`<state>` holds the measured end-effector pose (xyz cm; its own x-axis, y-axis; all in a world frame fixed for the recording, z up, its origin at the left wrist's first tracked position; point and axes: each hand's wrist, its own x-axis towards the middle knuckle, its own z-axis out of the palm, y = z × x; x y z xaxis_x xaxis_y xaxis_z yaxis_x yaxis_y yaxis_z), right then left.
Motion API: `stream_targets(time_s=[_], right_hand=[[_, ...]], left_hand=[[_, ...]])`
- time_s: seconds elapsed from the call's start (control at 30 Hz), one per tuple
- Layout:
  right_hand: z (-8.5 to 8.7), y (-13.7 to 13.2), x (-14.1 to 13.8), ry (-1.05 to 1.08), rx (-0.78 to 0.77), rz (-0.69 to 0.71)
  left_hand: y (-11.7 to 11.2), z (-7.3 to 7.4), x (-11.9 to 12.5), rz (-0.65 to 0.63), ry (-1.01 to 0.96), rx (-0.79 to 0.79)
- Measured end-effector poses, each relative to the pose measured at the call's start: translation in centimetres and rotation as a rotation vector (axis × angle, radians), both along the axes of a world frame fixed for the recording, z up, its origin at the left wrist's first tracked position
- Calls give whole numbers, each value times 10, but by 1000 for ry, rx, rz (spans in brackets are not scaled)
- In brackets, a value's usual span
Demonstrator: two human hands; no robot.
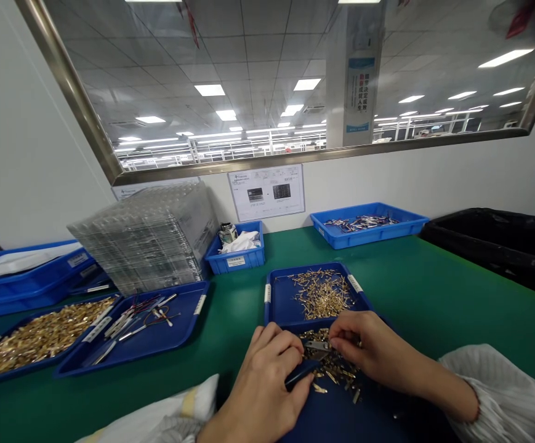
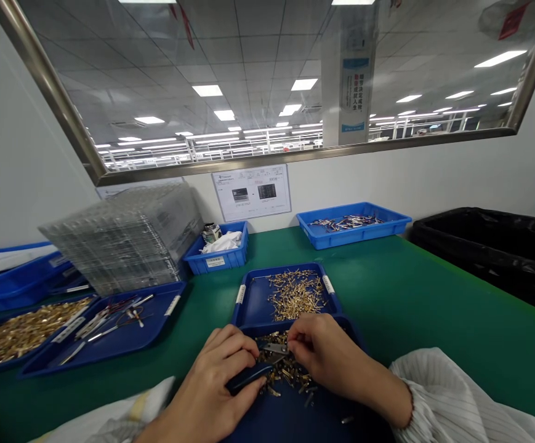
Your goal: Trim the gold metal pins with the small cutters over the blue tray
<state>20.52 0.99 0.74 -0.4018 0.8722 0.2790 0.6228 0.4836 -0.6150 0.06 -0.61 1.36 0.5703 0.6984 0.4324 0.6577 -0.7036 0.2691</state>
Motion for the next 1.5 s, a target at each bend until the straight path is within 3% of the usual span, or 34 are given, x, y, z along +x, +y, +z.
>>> stream_targets(time_s=[0.57,0.9,1.1,1.27,1.5], right_hand=[[-3,0,1,22,14,37],[10,-3,0,211,59,14],[13,0,3,400,-166,63],[13,-5,5,135,-29,116],[8,-7,5,-163,191,133]], left_hand=[[1,0,1,-14,-64,40],[0,3,1,-77,-206,108],[2,-1,1,-56,-361,-19],[3,-1,-1,-98,-272,-104],[1,2,-3,-177,-89,14]])
